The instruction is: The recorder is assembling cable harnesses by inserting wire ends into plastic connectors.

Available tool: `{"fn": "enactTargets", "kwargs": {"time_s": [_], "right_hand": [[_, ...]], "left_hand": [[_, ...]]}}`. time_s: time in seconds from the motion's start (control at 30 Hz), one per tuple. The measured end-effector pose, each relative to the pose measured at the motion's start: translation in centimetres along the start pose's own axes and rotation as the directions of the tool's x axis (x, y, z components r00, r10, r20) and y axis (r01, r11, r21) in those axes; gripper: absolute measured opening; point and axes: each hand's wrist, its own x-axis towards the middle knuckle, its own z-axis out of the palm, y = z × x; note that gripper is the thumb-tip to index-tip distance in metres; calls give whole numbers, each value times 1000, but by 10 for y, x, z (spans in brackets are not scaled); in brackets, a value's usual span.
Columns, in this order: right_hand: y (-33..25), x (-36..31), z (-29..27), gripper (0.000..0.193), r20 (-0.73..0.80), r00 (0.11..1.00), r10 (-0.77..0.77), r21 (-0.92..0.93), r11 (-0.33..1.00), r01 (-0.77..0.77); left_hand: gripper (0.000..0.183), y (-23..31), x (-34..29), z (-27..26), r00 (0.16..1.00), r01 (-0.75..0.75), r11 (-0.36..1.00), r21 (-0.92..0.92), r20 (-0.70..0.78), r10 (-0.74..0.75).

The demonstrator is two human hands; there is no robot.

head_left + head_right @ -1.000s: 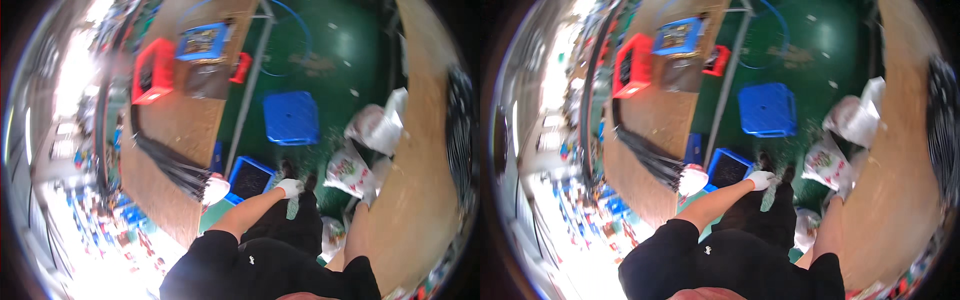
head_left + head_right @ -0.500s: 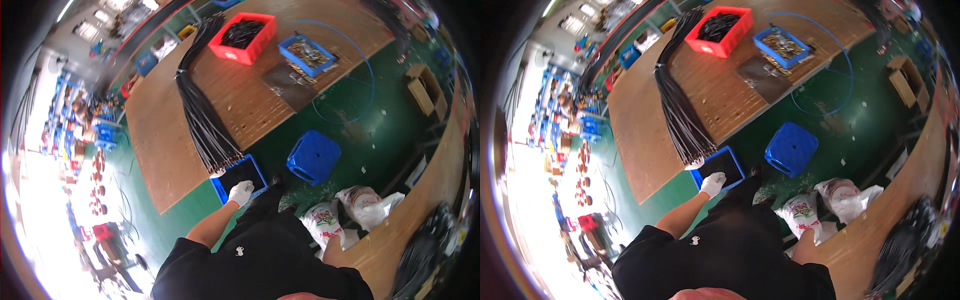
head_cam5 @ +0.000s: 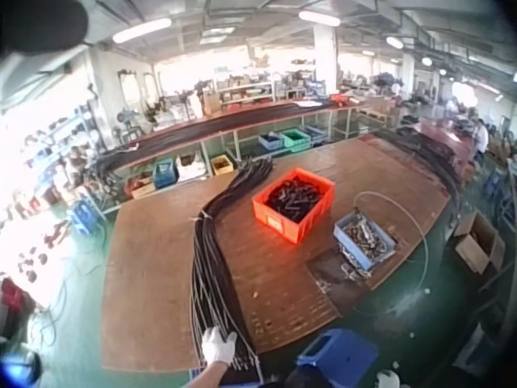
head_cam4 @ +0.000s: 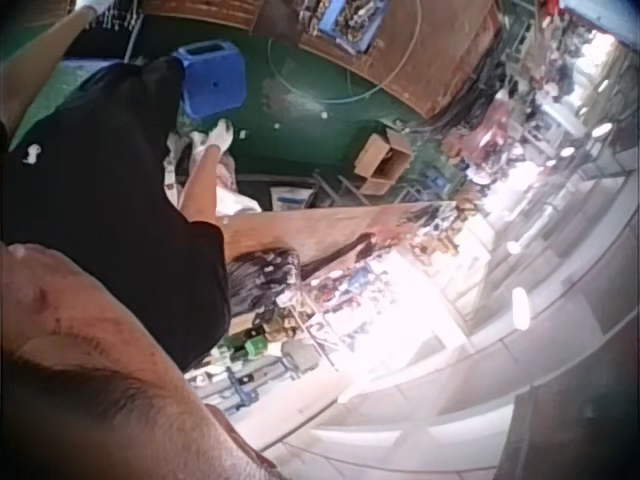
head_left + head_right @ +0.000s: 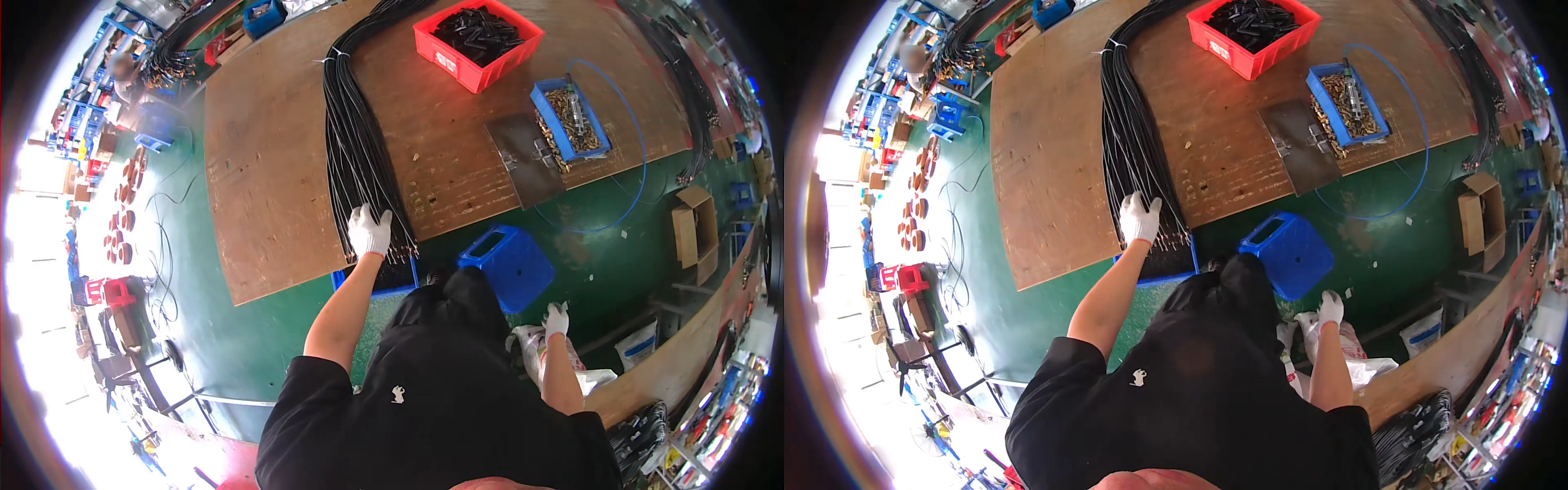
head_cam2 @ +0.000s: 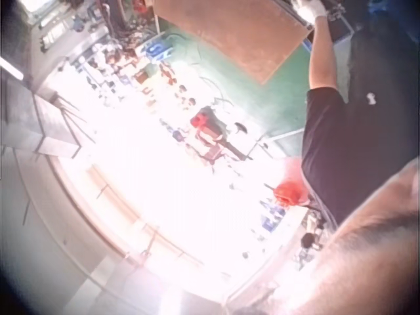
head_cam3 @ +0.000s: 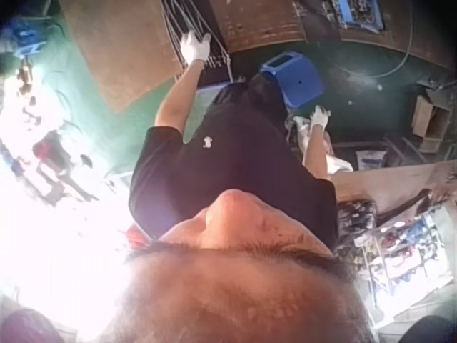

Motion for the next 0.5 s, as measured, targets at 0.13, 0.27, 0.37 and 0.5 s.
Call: {"fn": "enactTargets", "kwargs": {"time_s": [0.13,0.27,0.37,0.5], "right_hand": [[-74,-24,45,36,104,994,-42,-125,991,55],[-104,-22,63,36,277,958,-70,-222,966,135],[-125,-20,72,38,304,951,-61,-280,948,151],[-168,-4,85,39,383,922,-51,-363,910,202]], "left_hand": [[61,10,9,3,1000,0,999,-46,-17,0],[53,20,4,21,988,-149,987,-67,-50,146],[52,27,7,31,970,-224,972,-70,-109,215],[52,54,30,35,994,-111,985,-129,-21,109]]}}
